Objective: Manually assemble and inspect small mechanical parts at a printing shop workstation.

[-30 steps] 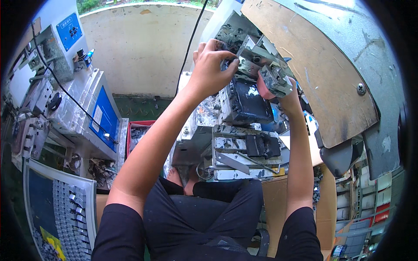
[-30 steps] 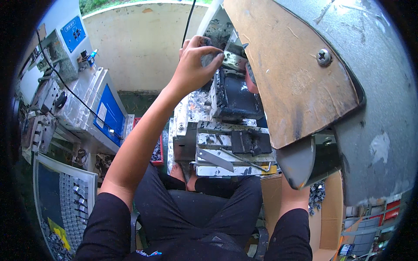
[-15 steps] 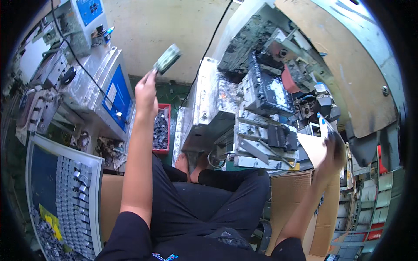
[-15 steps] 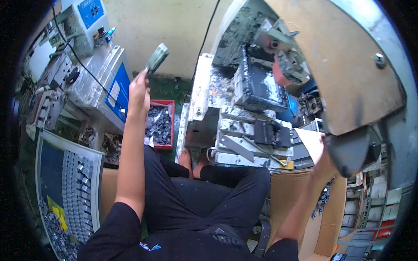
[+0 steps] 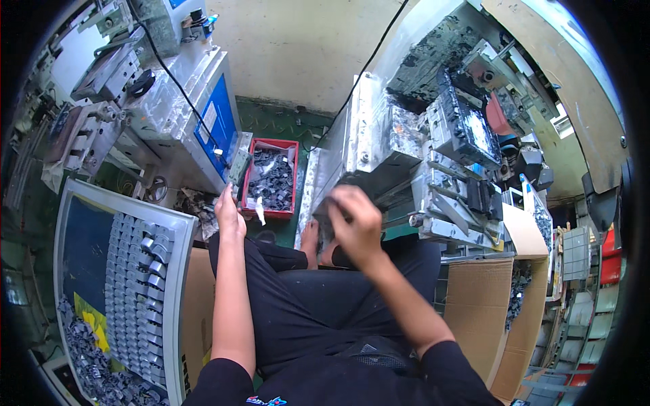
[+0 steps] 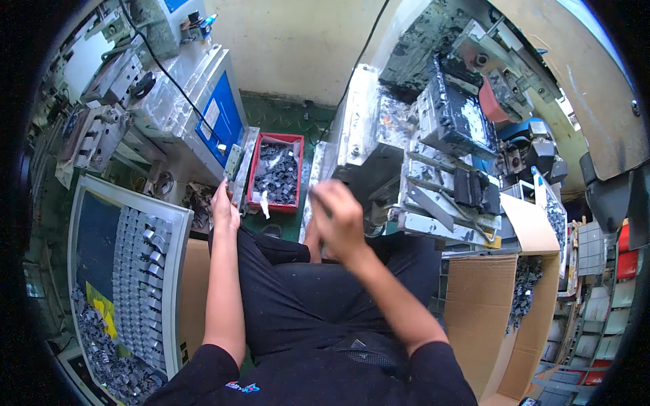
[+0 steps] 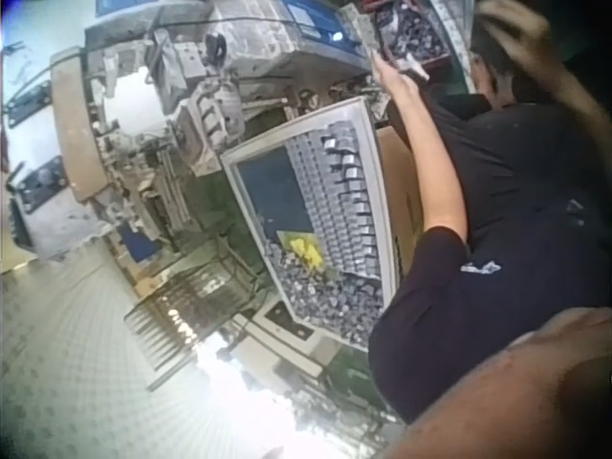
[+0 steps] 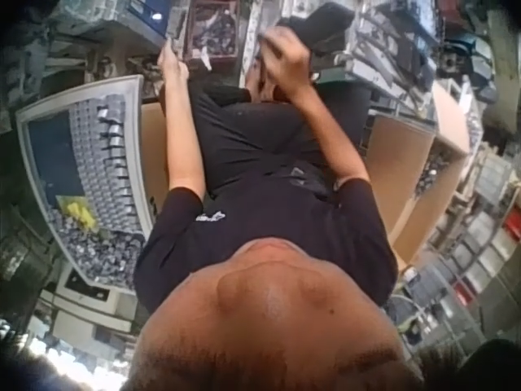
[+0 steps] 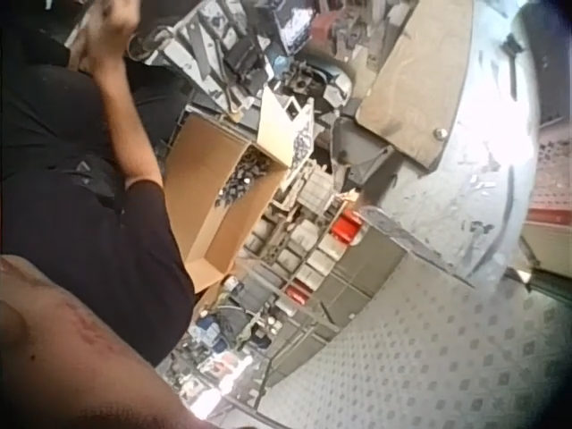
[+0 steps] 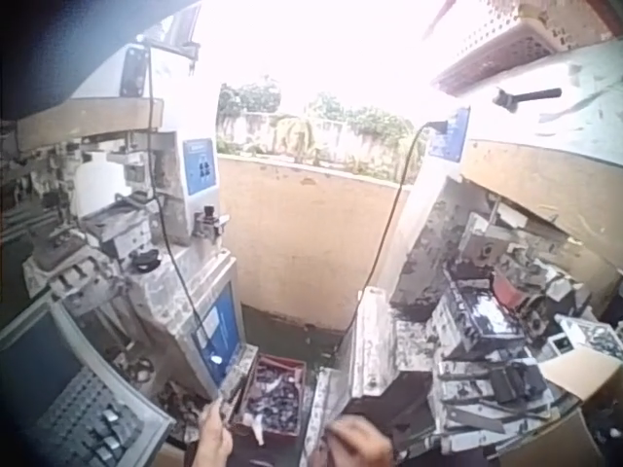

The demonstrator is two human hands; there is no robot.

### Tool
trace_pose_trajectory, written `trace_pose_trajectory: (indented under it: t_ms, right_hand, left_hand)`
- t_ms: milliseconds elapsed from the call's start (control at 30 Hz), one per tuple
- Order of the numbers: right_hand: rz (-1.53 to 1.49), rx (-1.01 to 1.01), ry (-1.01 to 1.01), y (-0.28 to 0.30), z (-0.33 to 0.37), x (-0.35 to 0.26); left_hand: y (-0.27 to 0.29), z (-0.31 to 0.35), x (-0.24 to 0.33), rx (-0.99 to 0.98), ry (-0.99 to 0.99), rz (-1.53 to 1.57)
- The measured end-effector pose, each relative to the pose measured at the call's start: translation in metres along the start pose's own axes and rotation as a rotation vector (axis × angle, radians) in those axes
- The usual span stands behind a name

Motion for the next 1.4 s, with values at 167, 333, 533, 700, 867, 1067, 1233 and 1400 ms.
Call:
trace_pose_trajectory:
  t_ms: [167,333,533,700,867,1067,1233,1400]
  right_hand:
    - [0.133,0.129,-0.097,-0.021,-0.068,0.083]
    - [0.132,0.164,-0.053,-0.029,-0.083,0.067]
    - [0.372,0.234,-0.014,-0.004,-0.113,0.073]
    - [0.501,0.257,0.046,0.006,-0.141,0.073]
    - [0.187,0.214,-0.033,-0.028,-0.123,0.05]
    - [-0.045,-0.118,-0.144,-0.066,-0.031,0.006]
    - [-0.221,-0.401,0.152,-0.034,0.017,-0.091]
    - [0.146,-0.123,0.185,0.117,-0.034,-0.136]
  left_hand:
    - [0.038,-0.023,-0.01,0.02,-0.073,-0.081]
    - [0.074,-0.048,-0.017,0.075,-0.019,-0.147]
    - [0.046,-0.056,-0.034,0.088,0.051,-0.137]
    - [0.048,-0.06,-0.038,0.055,0.067,-0.126]
    - [0.055,-0.064,-0.038,-0.004,0.058,-0.086]
    - [0.025,-0.061,-0.061,0.028,0.14,-0.057]
    - [0.062,-0.083,-0.054,0.022,0.128,-0.086]
    - [0.051,-0.084,-0.065,0.035,0.172,-0.104]
Point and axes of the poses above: each hand's wrist, its own z-axis away from the middle knuckle, its own y-axis out of the back of the hand, x = y × z, the point moved 8 cm from there along -z, towards the middle knuckle, and after that the axes turned 13 degrees about y, right-handed, at the moved point
